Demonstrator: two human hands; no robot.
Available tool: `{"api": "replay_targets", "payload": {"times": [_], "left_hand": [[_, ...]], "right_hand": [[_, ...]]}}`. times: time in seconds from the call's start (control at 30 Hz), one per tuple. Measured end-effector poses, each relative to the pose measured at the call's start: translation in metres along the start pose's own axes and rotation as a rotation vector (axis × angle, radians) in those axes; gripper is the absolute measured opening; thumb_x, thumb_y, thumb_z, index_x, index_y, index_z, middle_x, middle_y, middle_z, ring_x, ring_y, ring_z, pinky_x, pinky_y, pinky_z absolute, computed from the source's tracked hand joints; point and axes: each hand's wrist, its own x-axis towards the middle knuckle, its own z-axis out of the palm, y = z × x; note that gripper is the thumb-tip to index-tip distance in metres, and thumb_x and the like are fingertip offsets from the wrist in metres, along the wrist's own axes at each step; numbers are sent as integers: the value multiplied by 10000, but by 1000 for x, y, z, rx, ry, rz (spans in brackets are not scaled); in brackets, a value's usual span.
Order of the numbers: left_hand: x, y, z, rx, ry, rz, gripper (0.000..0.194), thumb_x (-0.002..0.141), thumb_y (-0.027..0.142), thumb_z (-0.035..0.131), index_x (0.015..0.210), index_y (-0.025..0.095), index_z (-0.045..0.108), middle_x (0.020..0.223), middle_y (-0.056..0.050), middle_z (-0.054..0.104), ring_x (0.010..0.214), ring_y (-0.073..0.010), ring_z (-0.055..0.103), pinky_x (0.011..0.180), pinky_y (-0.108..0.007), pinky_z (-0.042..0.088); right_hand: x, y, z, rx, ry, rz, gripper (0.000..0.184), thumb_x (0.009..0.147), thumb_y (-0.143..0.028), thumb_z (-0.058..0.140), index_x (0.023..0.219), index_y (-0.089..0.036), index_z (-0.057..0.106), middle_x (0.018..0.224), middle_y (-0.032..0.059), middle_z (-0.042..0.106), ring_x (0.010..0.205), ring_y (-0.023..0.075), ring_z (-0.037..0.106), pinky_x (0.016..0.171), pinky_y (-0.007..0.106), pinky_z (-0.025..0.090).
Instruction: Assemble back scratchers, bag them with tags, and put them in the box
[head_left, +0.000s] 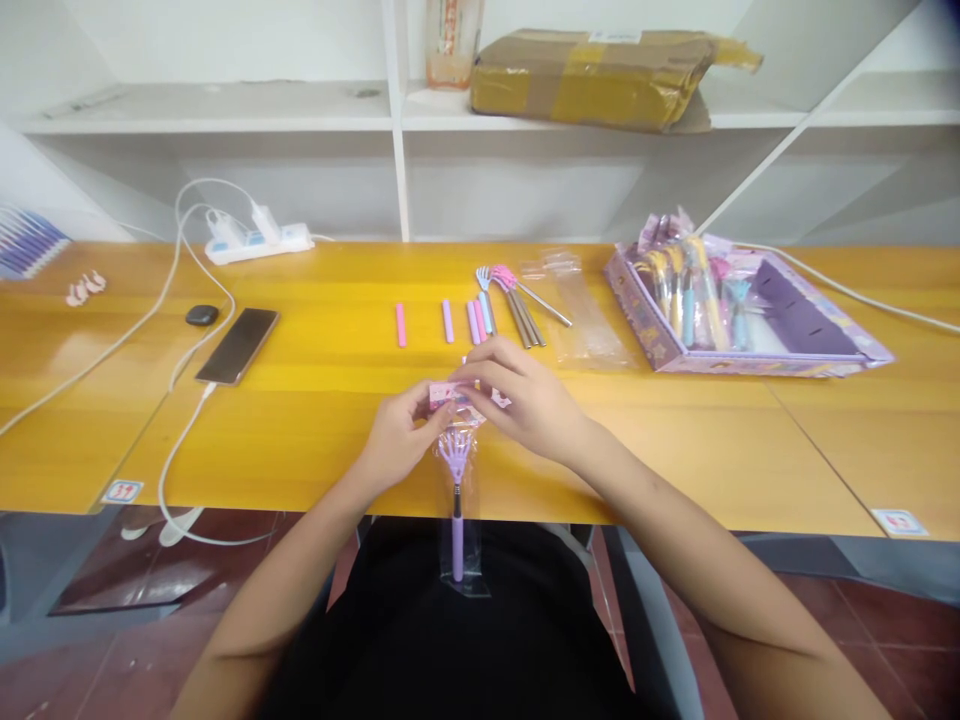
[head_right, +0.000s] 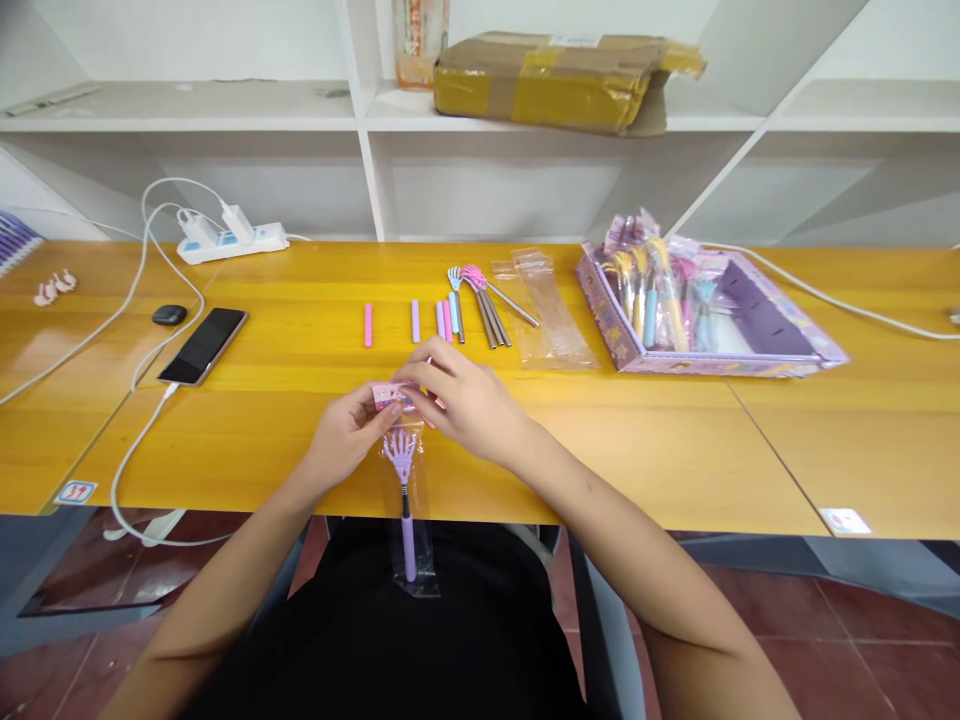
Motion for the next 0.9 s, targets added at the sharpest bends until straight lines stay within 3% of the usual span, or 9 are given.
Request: {"api": "replay_targets", "payload": {"times": [0.17, 0.47, 0.9], "left_hand": [[0, 3, 1, 8, -10, 1, 337, 1034, 477, 710, 1195, 184, 758, 1081, -68, 805, 959, -210, 751, 872, -316, 580], [-1, 5, 1, 33, -27, 11, 348, 1042, 477, 696, 1233, 194, 761, 1066, -56, 801, 936, -199, 736, 854, -306, 571], [-1, 2, 1, 25, -28, 42, 236, 1029, 414, 717, 1101, 194, 763, 1013, -57, 801, 920, -196, 747, 859, -301, 576]], "right_hand": [[-7, 2, 5, -135, 21, -75, 118, 1098, -218, 613, 1108, -202, 729, 1110, 101, 683, 941, 193, 700, 787, 334, 593], [-15, -3, 10, -228, 37, -124, 105, 1092, -207, 620, 1129, -184, 715, 1130, 98, 754, 912, 180, 731, 763, 320, 589], [-20, -31, -1, -590, -27, -262, 181, 1098, -110, 569, 1148, -162, 735, 974, 61, 772, 731, 152, 621, 645, 344, 439]]}}
